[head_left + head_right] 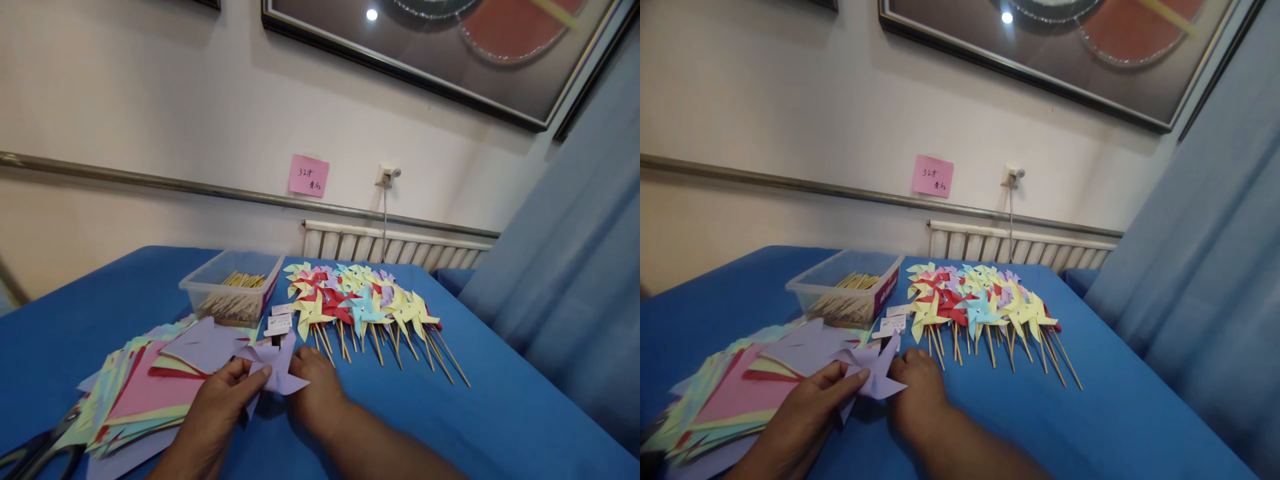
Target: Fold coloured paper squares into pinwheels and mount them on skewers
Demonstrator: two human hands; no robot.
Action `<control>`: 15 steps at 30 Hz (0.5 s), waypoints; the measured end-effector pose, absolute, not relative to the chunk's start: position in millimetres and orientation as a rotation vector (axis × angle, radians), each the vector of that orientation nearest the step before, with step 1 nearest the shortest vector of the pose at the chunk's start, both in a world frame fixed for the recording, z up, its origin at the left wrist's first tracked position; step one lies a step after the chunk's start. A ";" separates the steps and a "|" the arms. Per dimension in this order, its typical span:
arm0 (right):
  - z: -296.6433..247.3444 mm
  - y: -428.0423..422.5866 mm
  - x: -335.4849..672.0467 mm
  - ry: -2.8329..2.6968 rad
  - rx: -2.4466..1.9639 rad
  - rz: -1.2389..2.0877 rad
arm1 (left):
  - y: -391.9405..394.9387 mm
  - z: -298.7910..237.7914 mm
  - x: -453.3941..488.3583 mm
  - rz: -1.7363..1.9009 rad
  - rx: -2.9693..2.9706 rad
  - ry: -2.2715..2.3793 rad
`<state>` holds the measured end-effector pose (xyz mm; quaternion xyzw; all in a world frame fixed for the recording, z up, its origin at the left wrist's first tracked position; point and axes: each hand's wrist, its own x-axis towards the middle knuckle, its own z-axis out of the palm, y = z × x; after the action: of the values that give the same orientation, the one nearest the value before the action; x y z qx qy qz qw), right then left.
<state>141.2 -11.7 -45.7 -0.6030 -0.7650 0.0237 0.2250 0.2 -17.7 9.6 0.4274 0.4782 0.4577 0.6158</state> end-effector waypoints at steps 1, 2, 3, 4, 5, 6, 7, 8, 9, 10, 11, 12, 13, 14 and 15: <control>-45.7 -11.6 141.0 -2.109 -1.660 0.066 | -18.8 9.9 1.1 1.053 0.980 1.101; -45.6 -11.5 140.8 -2.108 -1.660 0.067 | -19.6 9.9 1.8 1.050 0.979 1.102; -45.3 -11.3 140.5 -2.107 -1.664 0.067 | -20.1 9.6 2.2 1.044 0.981 1.105; -44.9 -11.1 140.2 -2.104 -1.674 0.069 | -20.4 9.1 2.3 1.037 0.986 1.110; -44.3 -10.7 139.9 -2.102 -1.687 0.074 | -20.5 8.6 2.4 1.032 0.990 1.115; -43.6 -10.3 139.6 -2.102 -1.701 0.085 | -20.5 8.0 2.3 1.029 0.994 1.119; -42.9 -9.8 139.5 -2.100 -1.713 0.098 | -20.6 7.6 2.3 1.027 0.997 1.120; -42.3 -9.3 139.5 -2.094 -1.721 0.112 | -20.7 7.4 2.4 1.028 0.997 1.121; -41.8 -8.9 139.6 -2.093 -1.721 0.126 | -20.8 7.4 2.4 1.030 0.995 1.122; -41.5 -8.7 139.8 -2.092 -1.717 0.136 | -20.9 7.6 2.4 1.031 0.994 1.121; -41.2 -8.6 140.1 -2.092 -1.710 0.140 | -20.8 7.9 2.4 1.032 0.993 1.122; -41.1 -8.8 140.3 -2.092 -1.704 0.138 | -20.3 8.2 2.2 1.031 0.995 1.124; -40.8 -9.1 140.6 -2.093 -1.700 0.133 | -19.5 8.4 1.8 1.026 0.996 1.127; -40.4 -9.7 140.7 -2.096 -1.699 0.129 | -18.3 8.3 1.3 1.019 1.000 1.130; -39.5 -10.6 140.8 -2.096 -1.700 0.130 | -16.8 8.0 0.6 1.010 1.005 1.133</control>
<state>140.8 -10.6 -39.5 -0.6140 -0.7572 0.0470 0.2180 0.6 -16.8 8.0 0.4361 0.4913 0.4381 0.6136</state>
